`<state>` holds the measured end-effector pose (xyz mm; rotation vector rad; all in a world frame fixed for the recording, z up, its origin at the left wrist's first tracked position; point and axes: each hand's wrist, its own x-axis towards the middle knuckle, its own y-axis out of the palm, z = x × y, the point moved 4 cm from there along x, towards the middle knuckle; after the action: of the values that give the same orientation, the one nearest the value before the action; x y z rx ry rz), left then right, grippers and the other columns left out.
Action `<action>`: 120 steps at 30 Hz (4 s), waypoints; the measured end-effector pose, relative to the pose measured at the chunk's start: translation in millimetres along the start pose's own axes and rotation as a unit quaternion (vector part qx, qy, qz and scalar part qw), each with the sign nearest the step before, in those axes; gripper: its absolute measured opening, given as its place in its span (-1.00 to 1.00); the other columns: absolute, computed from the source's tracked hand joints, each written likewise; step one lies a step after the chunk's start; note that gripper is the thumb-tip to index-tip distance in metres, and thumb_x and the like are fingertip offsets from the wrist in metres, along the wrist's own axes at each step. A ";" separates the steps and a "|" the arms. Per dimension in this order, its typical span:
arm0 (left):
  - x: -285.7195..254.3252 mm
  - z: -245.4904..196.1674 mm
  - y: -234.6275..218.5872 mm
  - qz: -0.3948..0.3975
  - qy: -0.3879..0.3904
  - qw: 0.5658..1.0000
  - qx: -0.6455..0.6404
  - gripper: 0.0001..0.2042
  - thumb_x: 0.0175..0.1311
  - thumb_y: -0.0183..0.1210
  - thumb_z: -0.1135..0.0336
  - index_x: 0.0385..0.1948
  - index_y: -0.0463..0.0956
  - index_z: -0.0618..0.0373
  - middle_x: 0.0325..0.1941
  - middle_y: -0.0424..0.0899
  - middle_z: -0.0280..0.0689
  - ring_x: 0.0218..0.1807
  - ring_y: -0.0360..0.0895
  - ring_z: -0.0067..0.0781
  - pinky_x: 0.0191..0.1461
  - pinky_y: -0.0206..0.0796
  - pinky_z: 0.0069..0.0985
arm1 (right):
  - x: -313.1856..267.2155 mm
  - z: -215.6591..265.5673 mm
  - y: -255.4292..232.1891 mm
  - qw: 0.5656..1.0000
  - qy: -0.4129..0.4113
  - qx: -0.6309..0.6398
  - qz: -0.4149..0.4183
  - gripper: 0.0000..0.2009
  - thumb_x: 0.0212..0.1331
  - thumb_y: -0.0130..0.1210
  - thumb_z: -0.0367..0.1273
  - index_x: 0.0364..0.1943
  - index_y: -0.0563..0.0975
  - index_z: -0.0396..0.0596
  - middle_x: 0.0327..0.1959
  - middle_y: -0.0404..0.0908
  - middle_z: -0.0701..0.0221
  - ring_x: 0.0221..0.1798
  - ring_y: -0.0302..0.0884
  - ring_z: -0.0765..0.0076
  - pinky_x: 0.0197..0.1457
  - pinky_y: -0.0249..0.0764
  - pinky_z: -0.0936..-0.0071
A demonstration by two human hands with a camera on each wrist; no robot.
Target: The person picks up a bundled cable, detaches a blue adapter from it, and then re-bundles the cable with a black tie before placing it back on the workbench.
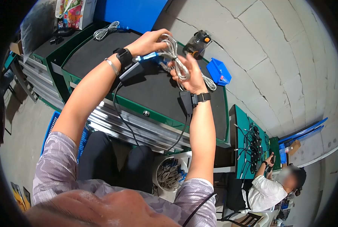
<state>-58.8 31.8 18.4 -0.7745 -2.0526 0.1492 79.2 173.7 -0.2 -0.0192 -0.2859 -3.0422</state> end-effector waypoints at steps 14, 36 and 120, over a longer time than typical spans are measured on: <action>-2.4 10.7 -7.2 -0.058 -0.137 0.986 0.081 -0.59 0.05 0.23 0.20 -0.13 0.49 0.31 -0.28 0.67 -0.07 -0.22 0.65 -0.21 -0.09 0.44 -0.40 | -0.1 7.5 -18.5 0.908 -0.248 -0.208 -0.265 -0.77 0.28 0.04 -0.41 -0.07 0.43 -0.26 -0.24 0.58 0.31 -0.36 0.66 0.37 -0.36 0.55 0.59; -7.4 8.6 21.8 0.024 -0.089 0.979 0.181 -0.64 0.15 0.05 0.30 -0.01 0.43 0.21 -0.20 0.62 0.10 -0.10 0.55 0.14 0.01 0.39 -0.17 | -7.6 14.5 -9.3 0.791 -0.252 -0.414 -0.373 -0.75 0.15 -0.24 -0.62 -0.09 0.37 -0.26 -0.30 0.60 0.12 -0.56 0.65 0.24 -0.62 0.57 0.47; 2.4 -7.4 -26.1 -0.148 -0.072 0.986 -0.015 -0.70 0.25 0.22 0.18 -0.15 0.57 0.22 -0.14 0.64 -0.30 -0.11 0.55 -0.54 0.00 0.39 -0.55 | -4.0 16.6 -16.3 0.979 -0.103 0.173 0.009 -0.76 0.26 -0.07 -0.27 -0.08 0.40 -0.08 -0.46 0.33 0.48 -0.47 0.25 0.51 -0.45 0.23 0.59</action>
<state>-66.1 11.1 34.5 -0.4793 -2.2865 0.0057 81.8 193.1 13.0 -0.3116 -0.8202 -2.9279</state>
